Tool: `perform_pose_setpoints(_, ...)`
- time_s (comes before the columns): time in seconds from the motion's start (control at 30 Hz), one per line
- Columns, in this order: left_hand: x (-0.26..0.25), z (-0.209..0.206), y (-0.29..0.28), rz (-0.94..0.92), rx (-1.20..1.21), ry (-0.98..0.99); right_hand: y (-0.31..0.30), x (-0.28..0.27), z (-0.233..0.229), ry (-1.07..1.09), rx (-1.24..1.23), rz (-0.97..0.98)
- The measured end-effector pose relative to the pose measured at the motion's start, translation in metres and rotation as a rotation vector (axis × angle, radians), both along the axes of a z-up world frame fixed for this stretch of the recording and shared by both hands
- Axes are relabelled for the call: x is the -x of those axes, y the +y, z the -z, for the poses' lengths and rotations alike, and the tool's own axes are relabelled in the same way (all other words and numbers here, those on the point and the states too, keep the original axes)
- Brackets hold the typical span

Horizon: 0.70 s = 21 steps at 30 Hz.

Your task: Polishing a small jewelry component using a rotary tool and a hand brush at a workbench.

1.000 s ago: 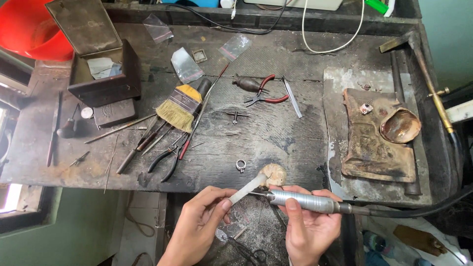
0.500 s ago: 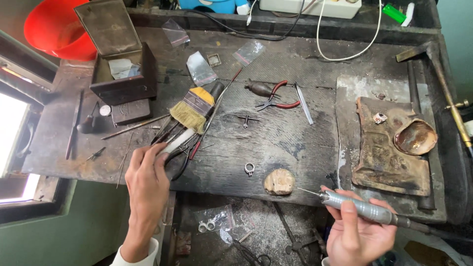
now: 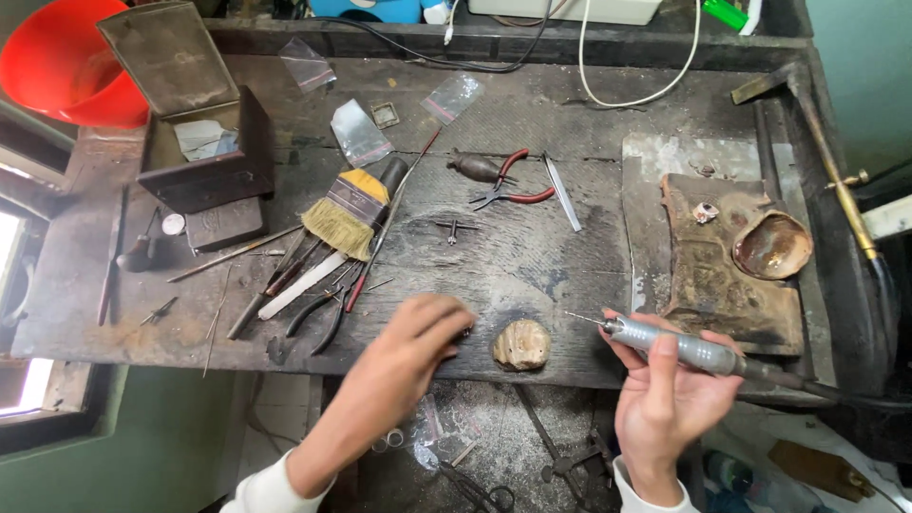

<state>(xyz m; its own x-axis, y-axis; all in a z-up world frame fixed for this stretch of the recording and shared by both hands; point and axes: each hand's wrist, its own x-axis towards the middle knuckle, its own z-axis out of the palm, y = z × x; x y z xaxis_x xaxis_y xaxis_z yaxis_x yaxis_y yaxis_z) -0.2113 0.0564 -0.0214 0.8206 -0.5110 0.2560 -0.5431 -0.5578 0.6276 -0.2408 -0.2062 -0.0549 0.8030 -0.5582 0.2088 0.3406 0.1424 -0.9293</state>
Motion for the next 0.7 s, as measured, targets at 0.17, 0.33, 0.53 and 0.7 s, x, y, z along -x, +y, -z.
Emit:
perform_pose_setpoints(0.17, -0.046, 0.018, -0.030, 0.038, 0.295, 0.208, -0.004, -0.002, 0.018, -0.017, -0.034, -0.034)
perform_pose_setpoints(0.33, -0.058, 0.043, -0.057, 0.095, 0.740, 0.811, -0.006, -0.001, 0.020, -0.001, -0.037, -0.033)
perform_pose_setpoints(0.53, -0.056, 0.039, -0.054, 0.043, 0.631, 0.841, -0.006, 0.005, 0.012, -0.006, 0.003, -0.068)
perform_pose_setpoints(0.7, -0.054, 0.041, -0.055, 0.022, 0.654, 0.821, 0.001, 0.009, -0.006, 0.019, 0.118, 0.049)
